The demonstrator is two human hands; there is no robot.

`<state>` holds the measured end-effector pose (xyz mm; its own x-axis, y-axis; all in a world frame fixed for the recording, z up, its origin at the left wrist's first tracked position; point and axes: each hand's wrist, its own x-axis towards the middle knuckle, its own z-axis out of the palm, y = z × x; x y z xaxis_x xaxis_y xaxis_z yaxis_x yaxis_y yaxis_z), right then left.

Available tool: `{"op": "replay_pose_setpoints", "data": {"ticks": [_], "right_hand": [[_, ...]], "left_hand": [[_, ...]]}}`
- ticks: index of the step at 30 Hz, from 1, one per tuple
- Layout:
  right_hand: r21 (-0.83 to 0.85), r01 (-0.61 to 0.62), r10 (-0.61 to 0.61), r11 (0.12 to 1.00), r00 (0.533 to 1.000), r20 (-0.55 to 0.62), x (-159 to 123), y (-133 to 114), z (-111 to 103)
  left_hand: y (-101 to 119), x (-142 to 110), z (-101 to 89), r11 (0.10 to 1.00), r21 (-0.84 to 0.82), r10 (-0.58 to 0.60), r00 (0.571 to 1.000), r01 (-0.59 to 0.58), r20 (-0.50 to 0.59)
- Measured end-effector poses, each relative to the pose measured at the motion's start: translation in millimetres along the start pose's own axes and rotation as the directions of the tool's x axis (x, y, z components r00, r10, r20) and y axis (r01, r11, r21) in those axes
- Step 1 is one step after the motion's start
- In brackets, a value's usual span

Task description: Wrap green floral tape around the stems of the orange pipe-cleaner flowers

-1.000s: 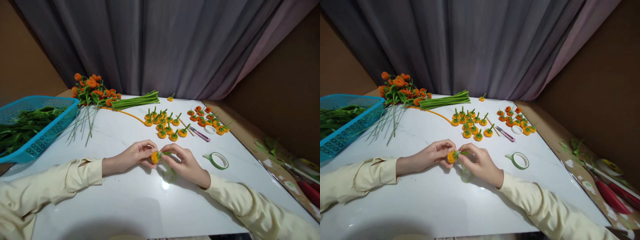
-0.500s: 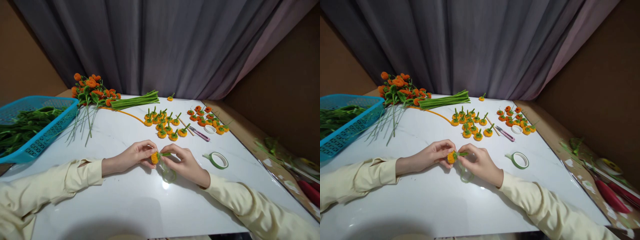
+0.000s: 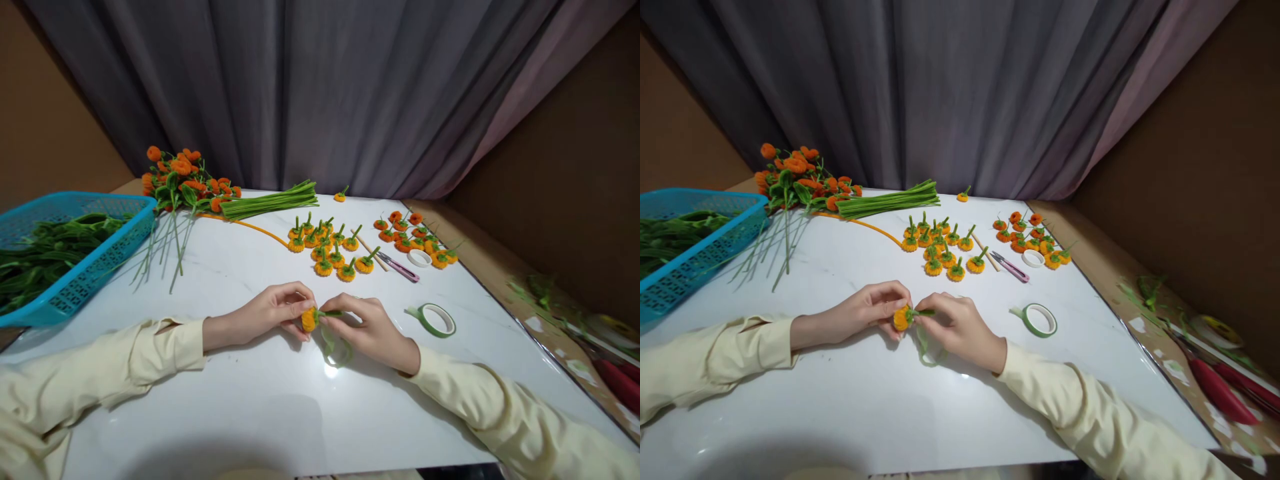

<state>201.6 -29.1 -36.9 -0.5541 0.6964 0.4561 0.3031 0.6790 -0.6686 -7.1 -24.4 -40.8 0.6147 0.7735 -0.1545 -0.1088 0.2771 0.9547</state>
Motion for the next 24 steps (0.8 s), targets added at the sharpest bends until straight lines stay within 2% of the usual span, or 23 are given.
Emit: {"op": "replay_pose_setpoints", "data": {"ticks": [4,6,9,11,17,18,20,22,24], "right_hand": [[-0.106,0.139,-0.138,0.985,0.99,0.018,-1.5,2.9,0.4],[-0.17,0.259,-0.252,0.951,0.966,0.057,-1.2,4.8,0.1],[-0.3,0.465,-0.442,0.833,0.885,0.145,-0.1,7.1,-1.0],[-0.395,0.546,-0.509,0.739,0.836,0.204,0.3,7.3,-1.9],[-0.605,0.633,-0.596,0.483,0.744,0.302,-0.5,3.4,-2.9],[-0.607,0.635,-0.599,0.477,0.741,0.304,-0.6,3.1,-2.9],[-0.559,0.617,-0.582,0.553,0.767,0.271,-0.6,3.4,-2.4],[-0.448,0.544,-0.513,0.709,0.834,0.202,-0.7,4.5,-1.7],[-0.321,0.42,-0.398,0.849,0.907,0.134,-1.1,5.2,-0.8]], "left_hand": [[0.4,-0.2,0.1,1.0,0.018,-0.017,1.0,0.016,0.021],[1.5,-0.7,1.0,0.999,0.022,-0.026,0.999,0.025,0.03],[2.9,-1.5,2.4,0.999,0.023,-0.041,0.998,0.04,0.045],[3.1,-1.6,3.1,0.998,0.028,-0.049,0.998,0.048,0.05],[2.3,-1.4,2.5,0.997,0.039,-0.067,0.996,0.065,0.05],[2.5,-1.6,2.1,0.996,0.038,-0.078,0.996,0.076,0.053],[3.2,-2.0,1.5,0.995,0.033,-0.1,0.993,0.098,0.067],[4.1,-2.5,1.6,0.994,0.02,-0.112,0.99,0.11,0.09],[4.8,-2.9,2.6,0.994,0.001,-0.105,0.989,0.106,0.108]]}}
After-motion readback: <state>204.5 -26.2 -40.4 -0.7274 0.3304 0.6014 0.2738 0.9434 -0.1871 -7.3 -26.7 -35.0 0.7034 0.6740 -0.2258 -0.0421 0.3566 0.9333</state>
